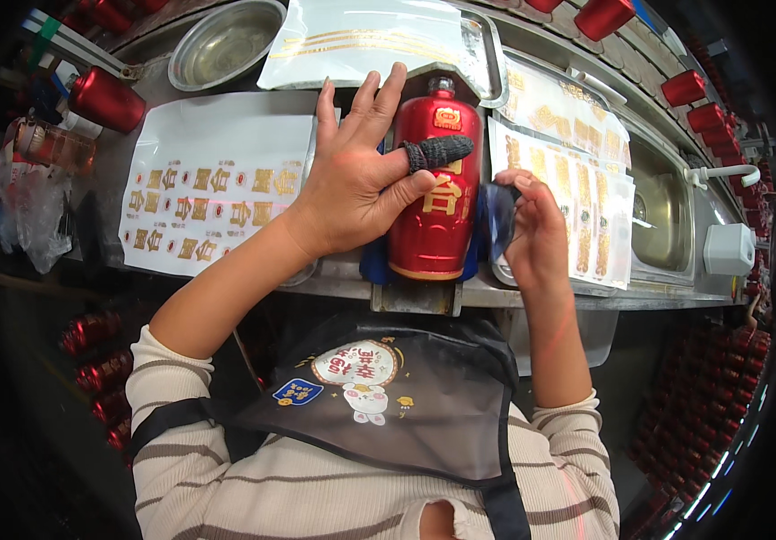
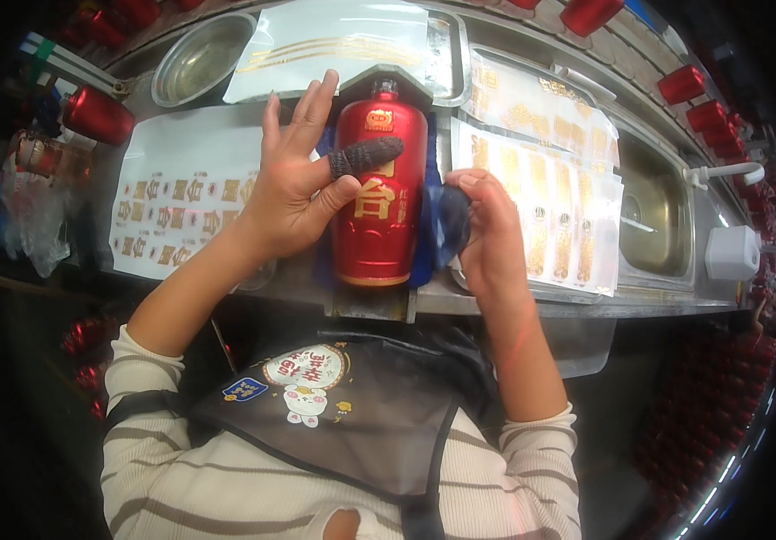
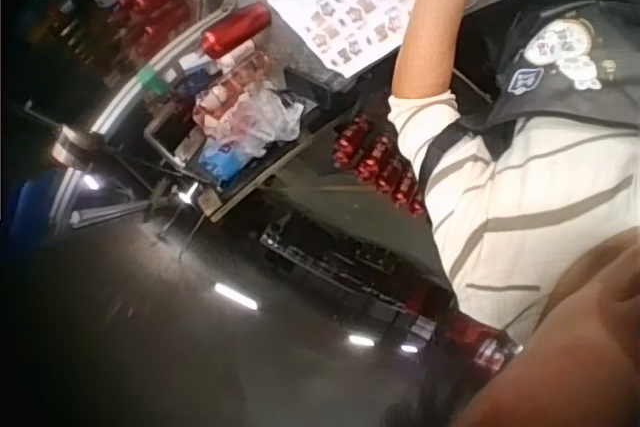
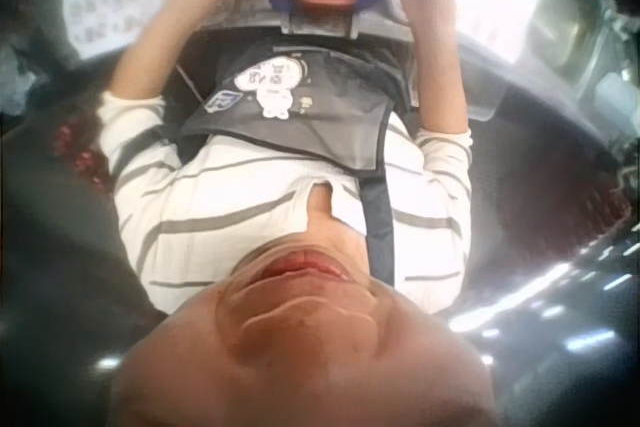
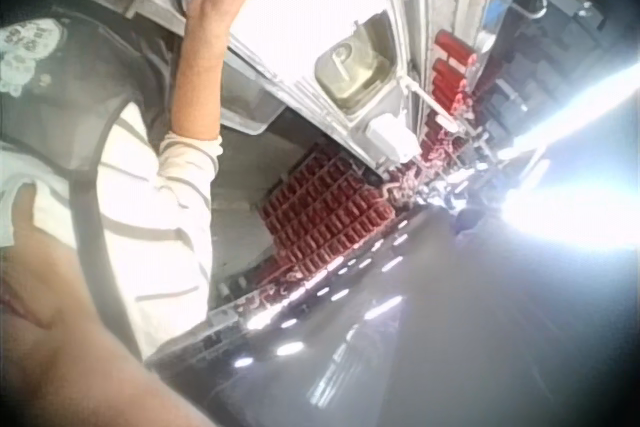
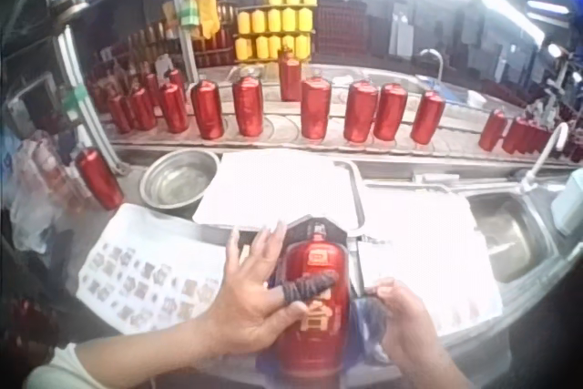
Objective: The person applies gold stickers to red cylindrical containers, carefully peeling each sticker from a sheet and smoothing it onto the container surface. They rotate the container to align the label and press it down firmly to ensure adhesion.
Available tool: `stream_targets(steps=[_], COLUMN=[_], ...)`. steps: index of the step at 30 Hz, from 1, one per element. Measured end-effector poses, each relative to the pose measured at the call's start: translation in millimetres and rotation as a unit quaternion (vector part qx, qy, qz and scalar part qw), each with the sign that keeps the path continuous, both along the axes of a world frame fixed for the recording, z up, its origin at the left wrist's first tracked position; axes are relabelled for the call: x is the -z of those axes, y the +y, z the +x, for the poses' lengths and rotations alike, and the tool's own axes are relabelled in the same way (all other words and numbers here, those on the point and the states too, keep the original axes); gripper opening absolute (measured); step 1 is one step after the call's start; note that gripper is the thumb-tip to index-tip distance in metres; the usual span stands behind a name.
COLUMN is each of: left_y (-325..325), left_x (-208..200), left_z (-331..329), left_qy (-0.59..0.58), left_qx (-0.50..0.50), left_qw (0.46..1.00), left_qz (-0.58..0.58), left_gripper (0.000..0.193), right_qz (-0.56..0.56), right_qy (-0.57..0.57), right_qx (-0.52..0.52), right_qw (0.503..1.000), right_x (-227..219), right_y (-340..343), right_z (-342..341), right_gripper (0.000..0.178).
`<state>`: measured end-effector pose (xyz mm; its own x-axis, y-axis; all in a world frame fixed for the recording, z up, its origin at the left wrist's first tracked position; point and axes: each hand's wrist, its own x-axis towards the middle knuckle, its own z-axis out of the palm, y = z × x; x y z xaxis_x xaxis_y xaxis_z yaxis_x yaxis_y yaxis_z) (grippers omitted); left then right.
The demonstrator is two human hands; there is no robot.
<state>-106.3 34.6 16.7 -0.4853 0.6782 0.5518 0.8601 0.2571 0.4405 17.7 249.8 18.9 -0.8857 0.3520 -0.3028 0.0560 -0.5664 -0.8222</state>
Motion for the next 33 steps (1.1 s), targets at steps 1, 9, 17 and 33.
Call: stream_targets(steps=[1,9,17,33], left_y=[-3.1,-29.2,-28.0,21.2], left_x=[-0.4,-0.1,-3.5,-6.9], left_z=[5.2,70.5,82.2,50.5], left_qy=[0.01,-0.063,-0.494,-0.57], left_qx=[-0.004,-0.005,-0.097,-0.066], left_qw=[1.0,0.998,0.813,0.771], left_qz=[-0.008,0.02,0.292,0.275], left_gripper=[0.045,0.032,0.048,0.046], right_qz=[0.023,0.764,0.686,0.248], right_qy=[-0.003,0.33,0.341,0.044], right_qx=[-0.032,-0.004,-0.162,0.09], right_qw=[0.999,0.554,0.622,0.963], right_x=[-3.4,-59.5,-44.8,0.4], right_y=[4.6,-28.3,-42.9,-10.8], right_z=[2.2,-45.2,23.3,11.3], right_gripper=[0.022,0.025,0.028,0.019])
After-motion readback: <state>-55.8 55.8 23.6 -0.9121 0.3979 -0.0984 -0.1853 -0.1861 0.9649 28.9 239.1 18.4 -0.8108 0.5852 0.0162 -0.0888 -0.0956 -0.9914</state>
